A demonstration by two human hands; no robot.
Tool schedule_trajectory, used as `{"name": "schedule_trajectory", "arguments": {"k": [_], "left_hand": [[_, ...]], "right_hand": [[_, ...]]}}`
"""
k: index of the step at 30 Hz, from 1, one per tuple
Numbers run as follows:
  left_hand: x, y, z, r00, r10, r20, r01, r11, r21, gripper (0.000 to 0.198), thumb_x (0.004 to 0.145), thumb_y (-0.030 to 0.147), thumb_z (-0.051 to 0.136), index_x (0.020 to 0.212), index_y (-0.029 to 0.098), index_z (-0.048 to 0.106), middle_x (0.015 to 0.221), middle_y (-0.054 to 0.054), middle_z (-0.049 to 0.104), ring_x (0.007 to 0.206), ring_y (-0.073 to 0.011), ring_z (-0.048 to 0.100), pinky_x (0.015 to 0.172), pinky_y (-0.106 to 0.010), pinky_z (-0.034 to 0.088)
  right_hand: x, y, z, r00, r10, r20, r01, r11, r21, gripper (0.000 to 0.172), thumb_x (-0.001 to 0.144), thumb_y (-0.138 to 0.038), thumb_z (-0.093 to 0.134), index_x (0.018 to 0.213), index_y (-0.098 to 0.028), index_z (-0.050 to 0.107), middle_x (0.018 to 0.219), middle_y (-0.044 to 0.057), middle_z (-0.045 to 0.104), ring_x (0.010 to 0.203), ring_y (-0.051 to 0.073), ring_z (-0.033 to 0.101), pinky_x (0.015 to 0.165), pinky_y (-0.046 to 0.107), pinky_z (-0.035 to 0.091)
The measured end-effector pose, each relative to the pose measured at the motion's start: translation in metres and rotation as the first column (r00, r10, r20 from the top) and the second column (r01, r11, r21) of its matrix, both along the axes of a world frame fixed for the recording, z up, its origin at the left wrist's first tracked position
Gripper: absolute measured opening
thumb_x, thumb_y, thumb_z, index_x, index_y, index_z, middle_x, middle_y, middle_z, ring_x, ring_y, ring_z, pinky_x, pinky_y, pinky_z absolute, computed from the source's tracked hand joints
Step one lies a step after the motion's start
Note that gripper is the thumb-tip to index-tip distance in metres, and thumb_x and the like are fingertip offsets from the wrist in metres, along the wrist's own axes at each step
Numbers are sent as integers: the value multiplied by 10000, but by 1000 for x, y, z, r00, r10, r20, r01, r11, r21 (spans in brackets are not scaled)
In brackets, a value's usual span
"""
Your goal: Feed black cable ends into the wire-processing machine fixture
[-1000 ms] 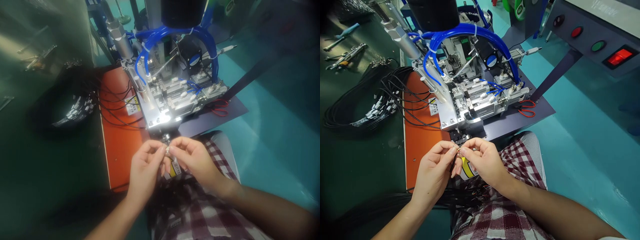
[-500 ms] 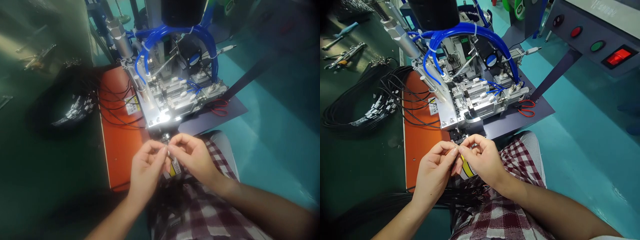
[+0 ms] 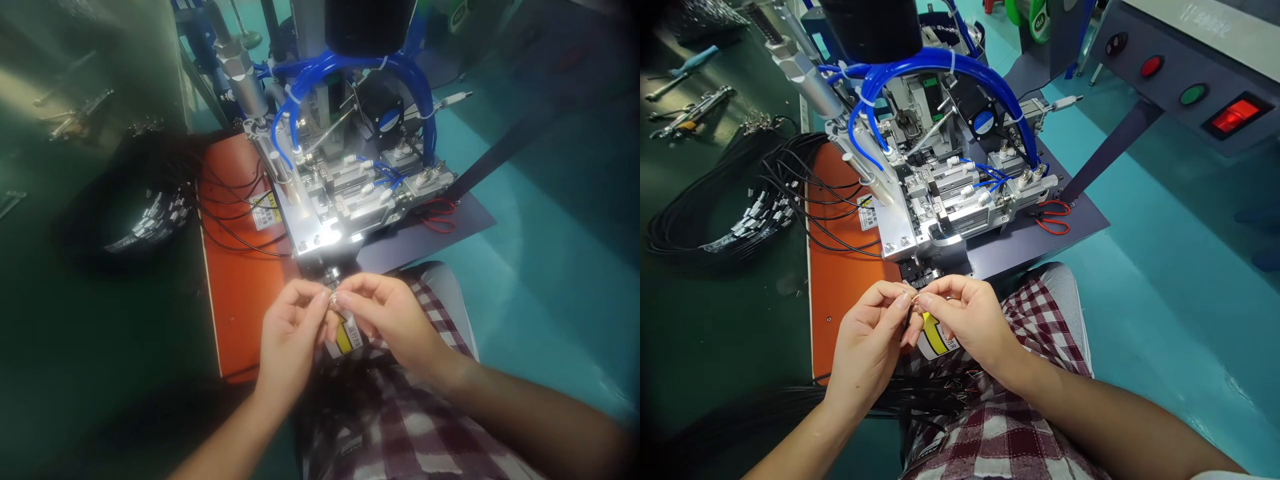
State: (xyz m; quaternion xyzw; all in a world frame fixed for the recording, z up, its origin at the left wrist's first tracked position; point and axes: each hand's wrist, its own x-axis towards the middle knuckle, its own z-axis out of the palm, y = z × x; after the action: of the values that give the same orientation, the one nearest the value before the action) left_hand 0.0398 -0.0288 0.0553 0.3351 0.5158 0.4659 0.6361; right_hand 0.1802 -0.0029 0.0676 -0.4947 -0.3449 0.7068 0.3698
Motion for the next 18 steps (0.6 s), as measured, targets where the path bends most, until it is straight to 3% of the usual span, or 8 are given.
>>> {"name": "schedule_trajectory", "arguments": {"k": [8, 11, 14, 18], "left_hand": [[4, 4, 1, 996, 52, 68, -49, 998, -39, 172, 867, 309, 632, 807, 173, 545, 579, 55, 532, 452, -40, 450, 461, -165, 345], [5, 4, 2, 994, 54, 96, -47, 996, -71, 157, 870, 299, 617, 808, 182, 533, 522, 67, 500, 435, -49, 427, 456, -167, 340], [1, 3, 3, 998, -12, 69, 17, 997, -78, 163, 889, 327, 589, 821, 189, 538, 505, 59, 507, 445, -63, 451, 471, -172, 364], [-4, 3, 4, 987, -117, -112, 110, 992, -65, 200, 871, 395, 616, 872, 202, 565, 547, 50, 514, 477, -69, 445, 452, -163, 354]], "right_hand": [[-1, -1, -4, 998, 25, 64, -29, 998, 56, 138, 772, -264, 684, 712, -166, 608, 450, -95, 442, 375, 44, 324, 360, 191, 241], [-1, -4, -7, 976, 3, 216, -60, 964, 261, 101, 811, -241, 631, 739, -179, 597, 562, -53, 533, 465, 75, 429, 433, 212, 339], [2, -5, -8, 927, -30, 374, -160, 869, 468, 74, 837, -195, 583, 768, -182, 604, 690, -10, 602, 599, 110, 524, 565, 242, 424], [7, -3, -7, 935, 31, 354, -178, 904, 390, 119, 868, -217, 556, 756, -184, 577, 608, -42, 533, 524, 90, 465, 501, 224, 383]]}}
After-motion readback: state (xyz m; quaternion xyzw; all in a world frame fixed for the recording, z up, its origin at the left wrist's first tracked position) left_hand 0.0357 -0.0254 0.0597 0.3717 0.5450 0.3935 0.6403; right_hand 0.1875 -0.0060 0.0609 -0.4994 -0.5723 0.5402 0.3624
